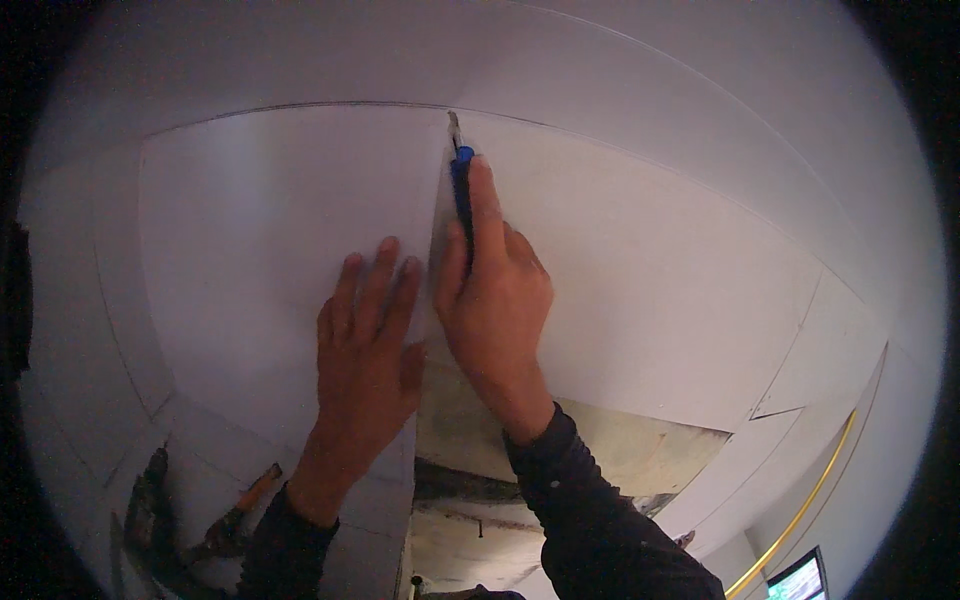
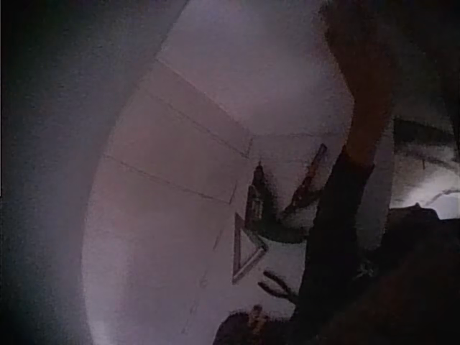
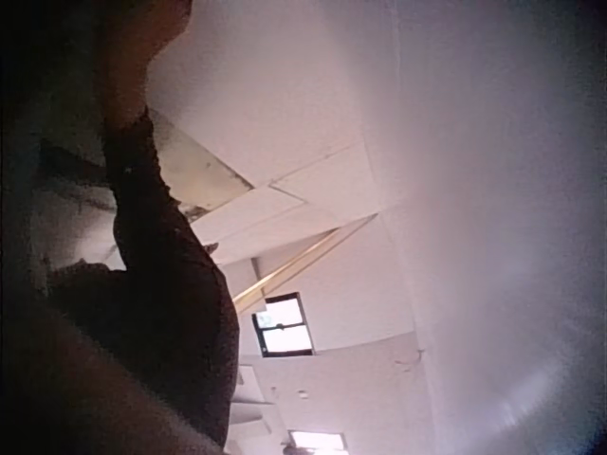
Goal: The person trims a white ceiling panel with a utility knife, fits the panel into a gap in the ceiling, and handles a drill, metal snips, and a square while working on the overhead structure.
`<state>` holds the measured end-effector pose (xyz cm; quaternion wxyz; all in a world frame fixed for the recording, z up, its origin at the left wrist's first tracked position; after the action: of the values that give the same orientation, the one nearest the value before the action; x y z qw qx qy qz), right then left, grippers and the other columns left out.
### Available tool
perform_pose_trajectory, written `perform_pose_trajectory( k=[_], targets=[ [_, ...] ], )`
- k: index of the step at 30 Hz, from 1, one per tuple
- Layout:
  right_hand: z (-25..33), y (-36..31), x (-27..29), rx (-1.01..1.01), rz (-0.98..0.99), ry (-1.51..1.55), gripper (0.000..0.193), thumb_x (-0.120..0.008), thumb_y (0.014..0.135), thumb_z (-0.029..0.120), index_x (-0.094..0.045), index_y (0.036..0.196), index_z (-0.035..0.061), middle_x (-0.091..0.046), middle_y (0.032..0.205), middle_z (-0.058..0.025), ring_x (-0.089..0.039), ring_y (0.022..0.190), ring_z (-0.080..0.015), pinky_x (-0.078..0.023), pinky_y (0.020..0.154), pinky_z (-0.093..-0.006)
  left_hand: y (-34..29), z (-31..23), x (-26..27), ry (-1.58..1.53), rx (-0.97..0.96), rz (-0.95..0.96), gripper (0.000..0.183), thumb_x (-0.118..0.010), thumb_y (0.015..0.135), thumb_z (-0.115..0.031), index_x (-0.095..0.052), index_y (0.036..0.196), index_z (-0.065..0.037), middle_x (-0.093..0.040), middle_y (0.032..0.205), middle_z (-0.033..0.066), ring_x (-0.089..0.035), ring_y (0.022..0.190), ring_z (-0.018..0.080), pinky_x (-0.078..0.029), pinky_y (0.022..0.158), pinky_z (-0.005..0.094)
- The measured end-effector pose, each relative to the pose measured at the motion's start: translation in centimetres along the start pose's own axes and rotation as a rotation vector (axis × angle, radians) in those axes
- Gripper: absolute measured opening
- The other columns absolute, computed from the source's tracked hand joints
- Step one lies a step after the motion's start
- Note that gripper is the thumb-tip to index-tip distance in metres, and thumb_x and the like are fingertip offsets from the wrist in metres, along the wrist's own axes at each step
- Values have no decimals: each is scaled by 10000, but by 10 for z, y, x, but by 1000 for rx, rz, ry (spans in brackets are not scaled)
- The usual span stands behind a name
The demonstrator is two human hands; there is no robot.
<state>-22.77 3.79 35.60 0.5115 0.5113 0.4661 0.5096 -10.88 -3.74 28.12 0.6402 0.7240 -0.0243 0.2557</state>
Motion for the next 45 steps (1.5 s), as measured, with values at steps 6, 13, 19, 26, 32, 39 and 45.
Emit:
perform_pose_trajectory(
  k=[6, 13, 19, 26, 32, 39, 45],
  targets=[
    [1, -1, -1, -6, -6, 23, 555, -601, 1069, 104, -523, 1619, 110, -759, 1280, -263, -780, 1069, -446, -628, 877, -461, -1, 3, -2, -9, -15, -25, 868, -769, 857, -100, -437, 1658, -58, -302, 1791, 154, -289, 1618, 469, -322, 1242, 617],
    [2, -1, -7, 38, -40, -79, 570, -604, 1059, 90, -525, 1623, 109, -762, 1279, -259, -781, 1069, -438, -625, 886, -456, 1, 2, -4, 28, -7, -63, 727, -704, 913, -82, -513, 1614, -64, -361, 1763, 127, -365, 1575, 446, -373, 1213, 593],
    [0, -6, -7, 25, -82, -66, 545, -613, 1063, 93, -555, 1605, 112, -758, 1304, -248, -783, 1080, -407, -617, 906, -453, 2, 0, -6, 5, -2, -68, 704, -696, 917, -81, -527, 1600, -58, -371, 1758, 124, -361, 1581, 437, -377, 1214, 591],
    [-2, -3, -4, 41, -44, -104, 536, -610, 1074, 98, -564, 1608, 121, -750, 1338, -228, -772, 1077, -362, -597, 925, -433, 0, 2, -8, 27, -11, -26, 875, -790, 871, -124, -428, 1666, -66, -285, 1795, 144, -279, 1623, 449, -332, 1242, 612],
    [-5, 1, -2, 94, -49, -184, 555, -610, 1062, 75, -563, 1613, 133, -771, 1264, -210, -762, 992, -352, -591, 882, -437, 3, 0, -7, 33, -18, -26, 863, -781, 884, -136, -426, 1666, -60, -288, 1793, 142, -282, 1621, 447, -340, 1240, 592],
    [5, -1, -4, 21, -11, -165, 665, -666, 1005, 92, -538, 1646, 214, -704, 929, -87, -684, 871, -292, -572, 788, -442, 1, 1, -5, 44, -6, -28, 857, -793, 878, -151, -443, 1656, -71, -307, 1787, 136, -296, 1614, 441, -353, 1230, 595],
    [0, -6, -7, 71, -85, -164, 564, -611, 1052, 72, -559, 1612, 114, -775, 1203, -191, -746, 957, -351, -586, 865, -452, 2, 3, -8, 33, -6, -30, 860, -798, 877, -152, -443, 1657, -79, -314, 1785, 125, -299, 1617, 433, -360, 1229, 601]
  ],
)
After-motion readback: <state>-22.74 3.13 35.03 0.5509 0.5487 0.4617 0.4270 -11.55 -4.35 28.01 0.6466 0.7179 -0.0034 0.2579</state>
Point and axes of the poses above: each hand's wrist, its own y-axis towards the middle knuckle, its own x-axis out of the back of the hand, z = x × y, the point moved 3 cm from there along y, towards the middle knuckle
